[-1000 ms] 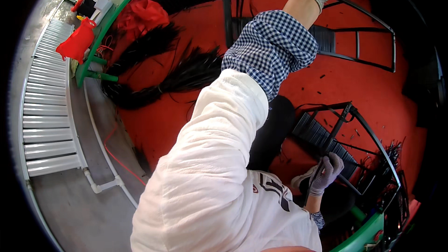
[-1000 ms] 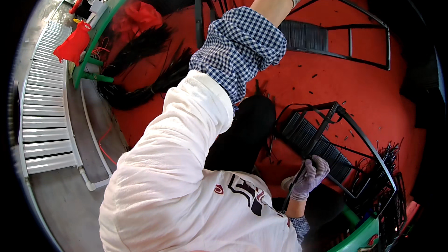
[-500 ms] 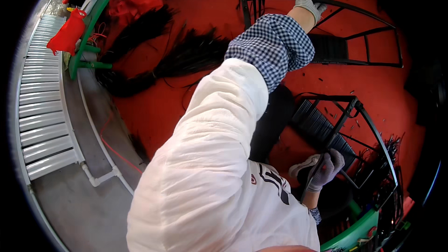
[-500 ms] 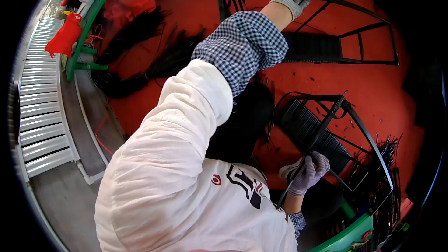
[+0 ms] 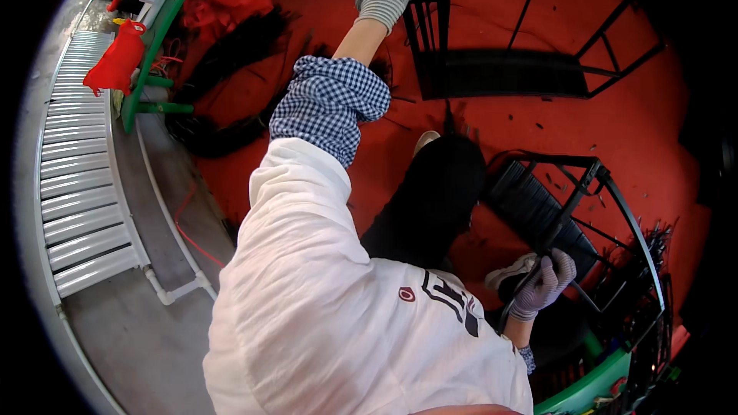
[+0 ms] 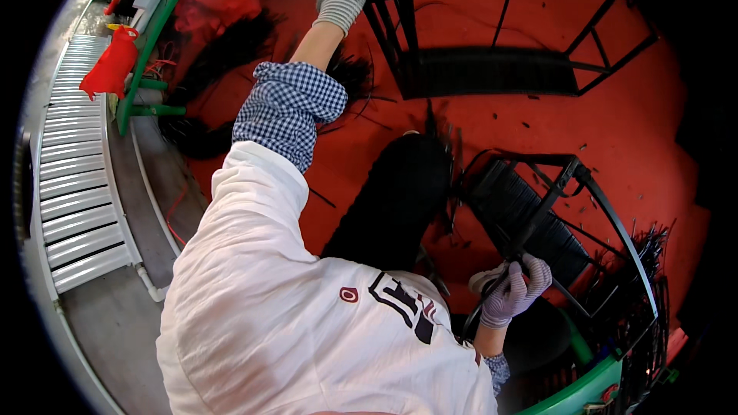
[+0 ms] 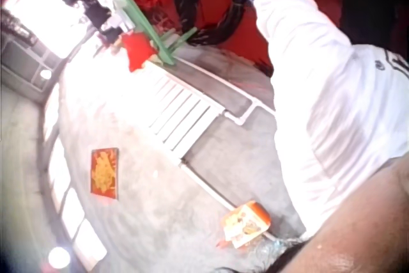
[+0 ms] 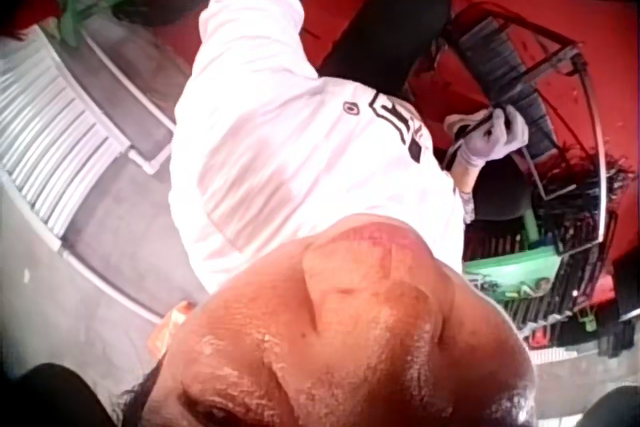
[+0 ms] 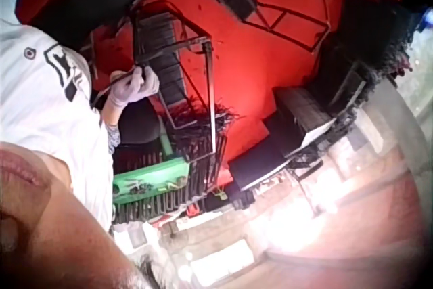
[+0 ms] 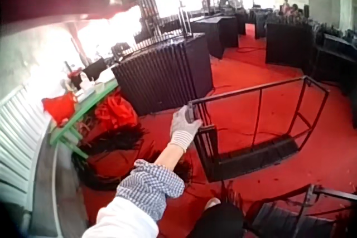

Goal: The person weaves thin black strips through the frame of a metal furniture piece. The person uses a small tool to guide the strips, pulls them through the gaps, and uses a handheld stapler to secure the ends.

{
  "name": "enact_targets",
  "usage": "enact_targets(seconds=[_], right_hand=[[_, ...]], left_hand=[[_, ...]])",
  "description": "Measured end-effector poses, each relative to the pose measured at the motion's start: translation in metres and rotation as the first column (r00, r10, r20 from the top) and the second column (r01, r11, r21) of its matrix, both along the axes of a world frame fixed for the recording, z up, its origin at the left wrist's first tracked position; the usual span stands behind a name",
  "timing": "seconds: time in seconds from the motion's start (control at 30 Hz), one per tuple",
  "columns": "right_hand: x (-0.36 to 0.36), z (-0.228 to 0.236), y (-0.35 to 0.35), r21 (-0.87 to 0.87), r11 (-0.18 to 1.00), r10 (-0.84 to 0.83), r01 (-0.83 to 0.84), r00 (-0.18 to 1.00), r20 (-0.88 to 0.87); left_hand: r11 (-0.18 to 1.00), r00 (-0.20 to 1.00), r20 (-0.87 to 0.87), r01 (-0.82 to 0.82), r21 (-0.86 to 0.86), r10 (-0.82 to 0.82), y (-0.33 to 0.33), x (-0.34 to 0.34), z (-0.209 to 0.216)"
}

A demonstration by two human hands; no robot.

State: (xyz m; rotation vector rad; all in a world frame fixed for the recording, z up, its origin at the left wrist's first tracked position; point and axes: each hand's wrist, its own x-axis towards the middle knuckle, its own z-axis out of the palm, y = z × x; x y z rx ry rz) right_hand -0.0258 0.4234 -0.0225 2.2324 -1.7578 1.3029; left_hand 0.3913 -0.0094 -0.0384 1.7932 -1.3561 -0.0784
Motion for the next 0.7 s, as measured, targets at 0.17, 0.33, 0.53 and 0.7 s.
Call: enact_targets(seconds=[0.17,0.33,0.53,0.7], right_hand=[[0.003,0.001,0.0,0.001,1.0,-0.007,0.007,1.0,-0.007],[0.003,0.002,0.0,0.004,1.0,0.0,0.0,1.0,0.0],[0.001,-0.002,0.002,0.007,1.0,-0.006,0.006,1.0,0.025],[0.002,-0.005,0.004,0.005,1.0,-0.013,0.012,0.999,0.046]], left_hand=[[0.947,0.69,-0.721,0.267,0.179,-0.058,-0.011,-0.007,-0.011],[0.948,0.971,-0.232,0.128,0.29,-0.06,0.002,-0.013,0.003],[0.981,0.991,-0.134,0.015,0.191,0.011,-0.018,-0.006,0.001],[0.964,0.976,-0.219,0.037,0.263,0.022,-0.016,-0.005,0.007]])
